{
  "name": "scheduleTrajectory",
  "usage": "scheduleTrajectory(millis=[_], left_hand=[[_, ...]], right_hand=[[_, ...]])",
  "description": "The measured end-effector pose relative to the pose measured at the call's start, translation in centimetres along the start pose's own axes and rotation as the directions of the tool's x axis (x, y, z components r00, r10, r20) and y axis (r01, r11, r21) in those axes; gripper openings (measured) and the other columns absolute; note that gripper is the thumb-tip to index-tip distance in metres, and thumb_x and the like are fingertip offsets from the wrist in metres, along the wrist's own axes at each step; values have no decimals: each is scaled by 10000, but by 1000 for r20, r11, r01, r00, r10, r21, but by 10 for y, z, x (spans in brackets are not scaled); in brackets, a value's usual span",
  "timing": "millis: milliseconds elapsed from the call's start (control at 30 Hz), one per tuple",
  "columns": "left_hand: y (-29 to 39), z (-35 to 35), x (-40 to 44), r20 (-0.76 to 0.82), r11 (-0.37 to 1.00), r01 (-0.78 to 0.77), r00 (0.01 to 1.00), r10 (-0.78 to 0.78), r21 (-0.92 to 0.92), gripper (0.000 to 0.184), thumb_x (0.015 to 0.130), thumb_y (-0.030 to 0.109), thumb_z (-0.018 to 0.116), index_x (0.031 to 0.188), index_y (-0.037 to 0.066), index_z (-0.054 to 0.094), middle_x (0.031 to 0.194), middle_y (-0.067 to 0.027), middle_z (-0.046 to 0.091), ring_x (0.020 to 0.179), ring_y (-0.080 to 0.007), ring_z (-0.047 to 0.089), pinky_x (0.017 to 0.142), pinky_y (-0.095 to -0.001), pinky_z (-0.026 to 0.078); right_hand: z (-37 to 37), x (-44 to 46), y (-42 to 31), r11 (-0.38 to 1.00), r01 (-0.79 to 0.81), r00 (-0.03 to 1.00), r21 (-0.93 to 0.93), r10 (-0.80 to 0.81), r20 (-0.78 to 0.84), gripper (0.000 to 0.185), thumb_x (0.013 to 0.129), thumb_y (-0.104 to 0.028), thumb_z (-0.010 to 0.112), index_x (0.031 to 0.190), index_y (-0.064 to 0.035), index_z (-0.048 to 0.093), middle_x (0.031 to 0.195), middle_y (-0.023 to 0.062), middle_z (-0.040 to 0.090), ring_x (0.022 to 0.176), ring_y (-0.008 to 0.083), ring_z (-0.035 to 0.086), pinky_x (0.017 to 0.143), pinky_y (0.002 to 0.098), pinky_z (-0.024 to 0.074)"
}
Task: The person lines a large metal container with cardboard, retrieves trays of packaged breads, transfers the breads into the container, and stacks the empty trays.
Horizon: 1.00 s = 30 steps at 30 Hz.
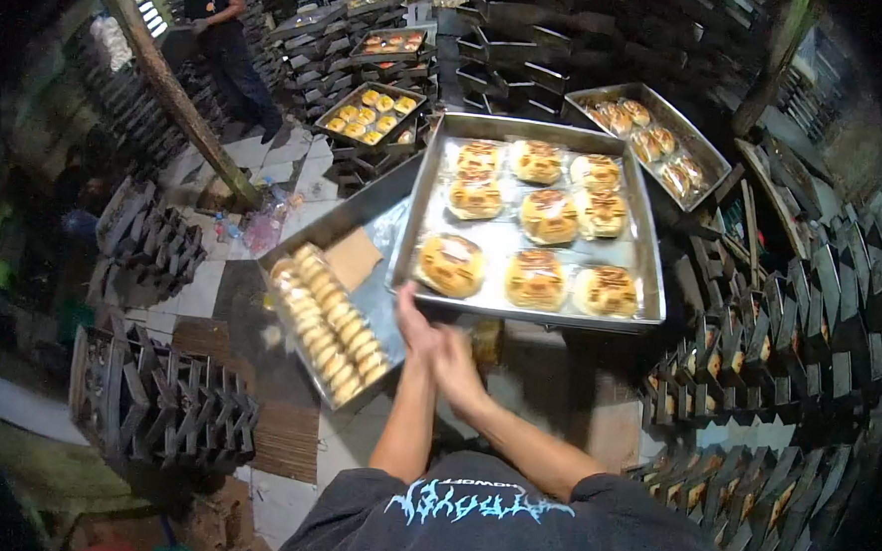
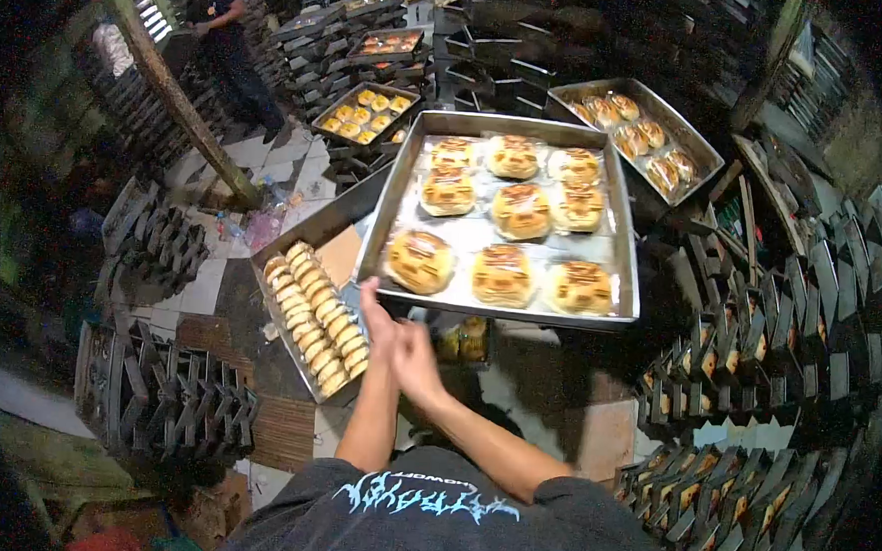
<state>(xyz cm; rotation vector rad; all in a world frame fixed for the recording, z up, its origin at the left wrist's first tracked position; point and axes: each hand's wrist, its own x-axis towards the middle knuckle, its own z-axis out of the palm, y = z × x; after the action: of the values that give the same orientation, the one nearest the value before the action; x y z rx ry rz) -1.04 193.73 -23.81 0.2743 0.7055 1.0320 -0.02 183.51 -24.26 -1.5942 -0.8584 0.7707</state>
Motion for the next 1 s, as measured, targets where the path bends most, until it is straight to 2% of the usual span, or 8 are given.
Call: scheduleTrajectory(millis=[133,267,367,500,600,833,900,1000], left_hand=[[24,-78,64,-31,982,-188,982,188,-10,146,736,238,527,775,98,544,747,-19,567,666,-172,543,635,-297,448],[70,-123,70,30,957,-219,976,218,190,96,722,165,544,783,95,522,732,0,518,717,-146,525,697,-274,442],[73,-142,104,36,974,-140,990,136,178,84,719,168,543,762,97,531,691,4,520,673,-122,517,643,-263,441],[61,-141,147,5,946,-48,999,49,322,140,755,229,538,779,92,527,667,-11,527,592,-137,518,538,-269,447],[26,-129,249,18,964,-55,998,53,260,612,823,426,507,1279,35,384,1236,-169,439,1093,-254,466,899,-352,403],[-54,-88,310,-204,805,-61,953,222,591,456,879,323,469,1155,-40,466,1155,-207,504,1030,-274,491,872,-378,398],[-67,-48,245,-167,493,-44,912,374,869,388,889,277,449,1103,-44,489,1119,-213,511,1006,-305,498,877,-392,389],[-112,-18,144,22,46,-52,860,509,998,276,824,102,448,1042,-61,496,1047,-257,506,979,-406,475,873,-431,369]], right_hand=[[-116,-55,-52,782,377,855,-497,-500,-139,414,826,-349,572,1011,21,590,964,133,613,889,194,570,812,327,436],[-248,43,81,951,-243,642,-191,10,-767,732,825,-531,485,1246,50,336,1197,210,448,1089,290,441,927,349,341],[-235,101,249,312,-512,766,801,587,261,979,628,-736,528,1293,-45,330,1271,182,400,1126,311,430,907,457,382],[-182,109,203,326,-278,903,904,410,129,651,849,-497,443,1314,-61,309,1311,159,365,1157,330,403,977,490,327],[-193,136,245,494,-249,829,833,553,-80,480,880,-307,468,1269,-45,366,1233,128,449,1105,281,463,935,435,384],[-221,205,213,638,-536,657,553,727,-201,327,851,-390,521,894,-66,519,699,-1,482,610,100,466,605,296,419],[-258,207,207,724,-569,820,-390,464,-334,423,871,-344,512,994,61,493,988,162,521,793,187,522,648,308,420],[-240,202,160,902,-180,960,-392,75,-268,241,847,-179,552,903,54,528,801,139,519,713,225,507,650,348,419]])
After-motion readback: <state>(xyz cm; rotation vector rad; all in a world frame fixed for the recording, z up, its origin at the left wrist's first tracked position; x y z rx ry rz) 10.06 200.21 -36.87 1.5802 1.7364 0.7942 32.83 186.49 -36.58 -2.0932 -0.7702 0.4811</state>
